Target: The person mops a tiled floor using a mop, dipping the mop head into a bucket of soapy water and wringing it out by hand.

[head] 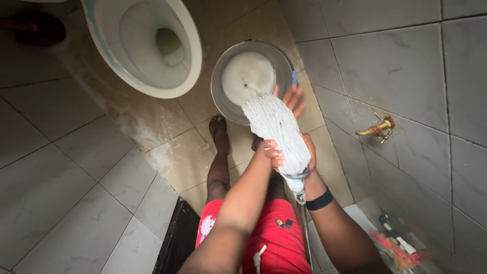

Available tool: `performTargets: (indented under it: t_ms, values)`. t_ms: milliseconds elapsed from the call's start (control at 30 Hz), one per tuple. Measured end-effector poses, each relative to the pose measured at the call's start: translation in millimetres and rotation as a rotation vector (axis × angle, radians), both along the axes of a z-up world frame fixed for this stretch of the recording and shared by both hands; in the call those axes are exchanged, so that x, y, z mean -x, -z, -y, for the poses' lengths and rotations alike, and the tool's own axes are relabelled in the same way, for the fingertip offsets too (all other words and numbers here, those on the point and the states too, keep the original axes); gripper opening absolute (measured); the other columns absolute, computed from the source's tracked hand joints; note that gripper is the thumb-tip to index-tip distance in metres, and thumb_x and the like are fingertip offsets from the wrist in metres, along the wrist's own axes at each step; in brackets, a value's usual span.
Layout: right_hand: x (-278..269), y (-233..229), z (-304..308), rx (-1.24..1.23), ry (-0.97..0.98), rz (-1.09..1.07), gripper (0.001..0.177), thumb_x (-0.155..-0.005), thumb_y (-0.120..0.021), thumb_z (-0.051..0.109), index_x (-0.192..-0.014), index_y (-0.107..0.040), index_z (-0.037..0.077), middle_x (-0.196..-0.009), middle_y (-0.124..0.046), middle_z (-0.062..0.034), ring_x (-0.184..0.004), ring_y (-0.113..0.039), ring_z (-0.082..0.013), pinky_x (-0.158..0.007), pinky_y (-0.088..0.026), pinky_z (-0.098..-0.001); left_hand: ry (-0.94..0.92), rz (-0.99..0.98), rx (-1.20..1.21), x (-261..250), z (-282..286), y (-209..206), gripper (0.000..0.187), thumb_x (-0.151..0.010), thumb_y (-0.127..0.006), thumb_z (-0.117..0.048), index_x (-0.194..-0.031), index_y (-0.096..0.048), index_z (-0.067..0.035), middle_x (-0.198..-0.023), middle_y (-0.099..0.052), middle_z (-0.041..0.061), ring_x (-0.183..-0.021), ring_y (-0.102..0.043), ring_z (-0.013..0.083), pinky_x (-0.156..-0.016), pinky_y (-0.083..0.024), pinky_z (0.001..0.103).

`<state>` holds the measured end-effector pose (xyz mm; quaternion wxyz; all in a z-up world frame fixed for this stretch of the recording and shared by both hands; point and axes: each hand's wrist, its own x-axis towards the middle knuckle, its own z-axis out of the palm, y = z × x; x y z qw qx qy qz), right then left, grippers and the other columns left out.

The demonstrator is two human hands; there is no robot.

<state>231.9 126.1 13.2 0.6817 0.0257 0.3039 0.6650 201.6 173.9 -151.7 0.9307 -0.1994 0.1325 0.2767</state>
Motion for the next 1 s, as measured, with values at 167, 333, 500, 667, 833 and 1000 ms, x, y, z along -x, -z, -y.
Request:
performTargets:
  t_ms: [167,333,500,667,833,1000]
  values:
    - [-4.5,-4.5,5.6,-0.002,-0.02,-0.101,0.064,-0.098,-0.048,0.031,-0.15,-0.031,-0.003,-0.114,-0.043,-0.0195,-0.088,-0.045,-0.0241,-0.073,-0.047,-0.0365,-0.316,0.469,0.003,-28.3,-58.5,-26.2,0.057,-0.112,-0.049,-0.04,-0.161,-0.029,-0.019,-0.164,-0.041,0.028,-0.127,-0.061,0.0294,-0.107,-0.051,0.057]
    - [-0.6,10.9,16.6,-0.033,0.008,-0.078,0.078,-0.099,-0.062,0.042,-0.154,-0.03,-0.001,-0.115,-0.043,-0.0186,-0.089,-0.045,-0.0235,-0.075,-0.048,-0.0366,-0.122,0.243,-0.3,-7.5,-91.6,-30.6,0.06,-0.108,-0.059,-0.029,-0.162,-0.036,-0.023,-0.151,-0.051,0.023,-0.111,-0.066,0.0302,-0.095,-0.057,0.048]
    - [0.5,45.6,20.9,-0.054,-0.04,0.072,0.094,-0.084,-0.08,0.056,-0.152,-0.037,0.008,-0.115,-0.047,-0.0165,-0.092,-0.046,-0.0248,-0.077,-0.048,-0.0373,0.458,-0.592,-0.762,2.1,-119.5,5.1,0.054,-0.099,-0.065,-0.028,-0.149,-0.046,-0.016,-0.14,-0.057,0.023,-0.11,-0.068,0.0321,-0.095,-0.057,0.046]
    - [17.5,65.5,22.4,0.063,-0.089,0.213,0.087,-0.081,-0.084,0.053,-0.143,-0.045,0.005,-0.111,-0.054,-0.0133,-0.092,-0.052,-0.0249,-0.077,-0.05,-0.0388,0.881,-0.969,-1.232,-17.4,-130.7,36.1,0.05,-0.09,-0.07,-0.027,-0.135,-0.055,-0.01,-0.129,-0.063,0.024,-0.109,-0.069,0.034,-0.094,-0.056,0.044]
    - [27.6,69.6,8.1,0.18,-0.143,0.275,0.07,-0.085,-0.084,0.043,-0.131,-0.052,0.001,-0.103,-0.059,-0.0122,-0.087,-0.058,-0.0246,-0.074,-0.053,-0.0415,1.166,-1.158,-1.553,-35.1,-136.0,27.4,0.047,-0.082,-0.076,-0.027,-0.121,-0.065,-0.003,-0.118,-0.07,0.024,-0.109,-0.07,0.0359,-0.094,-0.056,0.043]
    - [23.8,65.0,-9.3,0.464,-0.314,0.524,0.048,-0.084,-0.082,0.034,-0.112,-0.061,0.001,-0.087,-0.066,-0.0134,-0.072,-0.067,-0.0276,-0.063,-0.058,-0.0437,1.343,-1.185,-1.756,-46.9,-143.1,-20.3,0.042,-0.078,-0.075,-0.027,-0.113,-0.073,-0.004,-0.114,-0.073,0.024,-0.111,-0.07,0.038,-0.095,-0.055,0.043]
